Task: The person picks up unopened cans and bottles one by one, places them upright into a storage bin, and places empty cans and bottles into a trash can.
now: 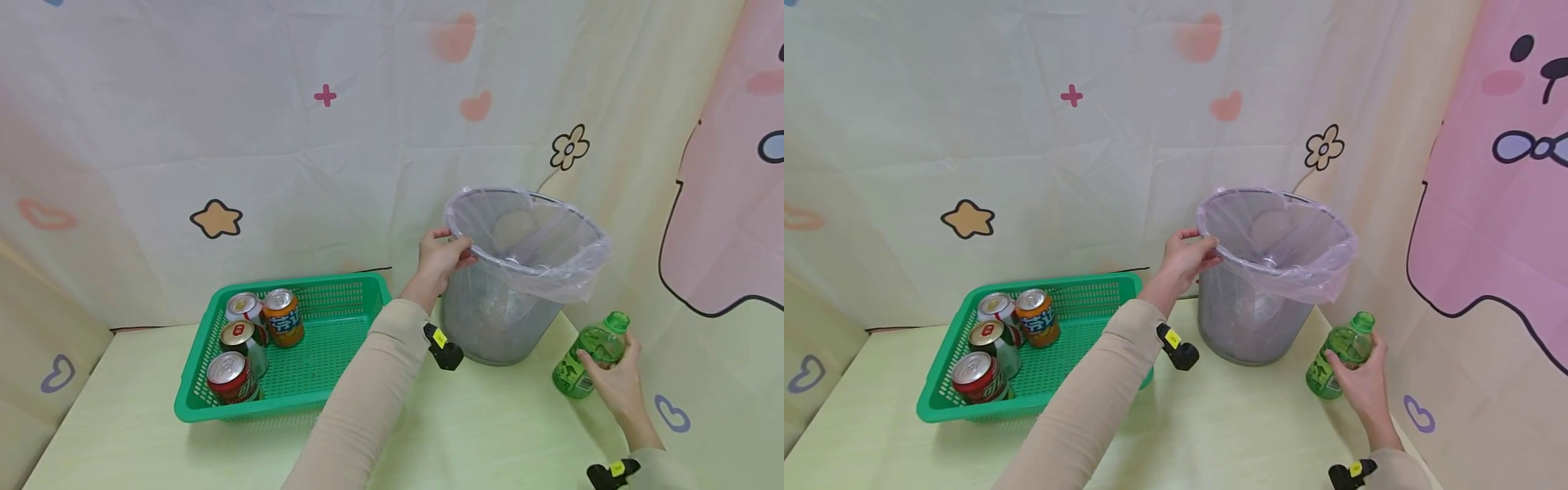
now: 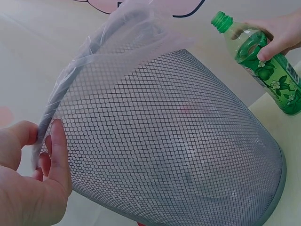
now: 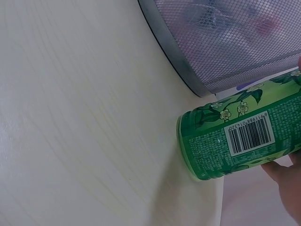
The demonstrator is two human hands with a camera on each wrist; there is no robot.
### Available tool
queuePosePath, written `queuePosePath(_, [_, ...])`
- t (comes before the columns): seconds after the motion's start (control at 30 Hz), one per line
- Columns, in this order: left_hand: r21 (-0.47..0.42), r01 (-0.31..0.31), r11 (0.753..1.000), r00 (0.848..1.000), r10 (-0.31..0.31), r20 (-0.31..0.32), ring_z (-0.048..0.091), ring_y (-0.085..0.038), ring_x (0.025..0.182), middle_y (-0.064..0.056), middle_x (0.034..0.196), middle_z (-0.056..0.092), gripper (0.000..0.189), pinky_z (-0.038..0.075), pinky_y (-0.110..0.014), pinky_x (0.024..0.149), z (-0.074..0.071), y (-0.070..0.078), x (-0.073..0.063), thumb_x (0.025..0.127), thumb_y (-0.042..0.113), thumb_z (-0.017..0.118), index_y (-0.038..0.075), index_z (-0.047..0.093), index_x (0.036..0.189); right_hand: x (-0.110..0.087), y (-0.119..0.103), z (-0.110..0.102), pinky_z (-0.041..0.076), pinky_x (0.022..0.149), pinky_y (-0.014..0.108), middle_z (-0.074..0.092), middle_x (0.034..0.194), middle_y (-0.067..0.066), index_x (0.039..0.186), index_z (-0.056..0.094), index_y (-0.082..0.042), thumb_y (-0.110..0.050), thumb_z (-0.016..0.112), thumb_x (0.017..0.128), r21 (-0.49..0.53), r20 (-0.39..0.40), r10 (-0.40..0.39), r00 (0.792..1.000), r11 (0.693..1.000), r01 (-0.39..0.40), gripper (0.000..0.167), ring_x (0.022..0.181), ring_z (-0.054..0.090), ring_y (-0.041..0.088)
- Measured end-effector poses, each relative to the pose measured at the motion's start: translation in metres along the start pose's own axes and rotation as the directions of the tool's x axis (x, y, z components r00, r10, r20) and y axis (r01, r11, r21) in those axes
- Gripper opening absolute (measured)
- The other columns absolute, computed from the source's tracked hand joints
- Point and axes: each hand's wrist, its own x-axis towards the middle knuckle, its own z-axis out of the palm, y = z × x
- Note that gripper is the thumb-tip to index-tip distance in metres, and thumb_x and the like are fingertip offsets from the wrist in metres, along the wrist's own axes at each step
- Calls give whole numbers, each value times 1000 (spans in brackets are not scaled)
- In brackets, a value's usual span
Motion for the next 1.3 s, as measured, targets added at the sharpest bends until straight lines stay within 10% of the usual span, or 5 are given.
queuePosePath(1.3, [4,-2,1000,1000,2,-11,60,-15,61,-9,76,58,40,56,-27,64,0,0,0,79,-4,63,9,45,112,18,-25,-27,40,65,12,36,122,19,144,4,-11,-27,62,87,-45,-40,-137,990,990,135,83,84,41,-7])
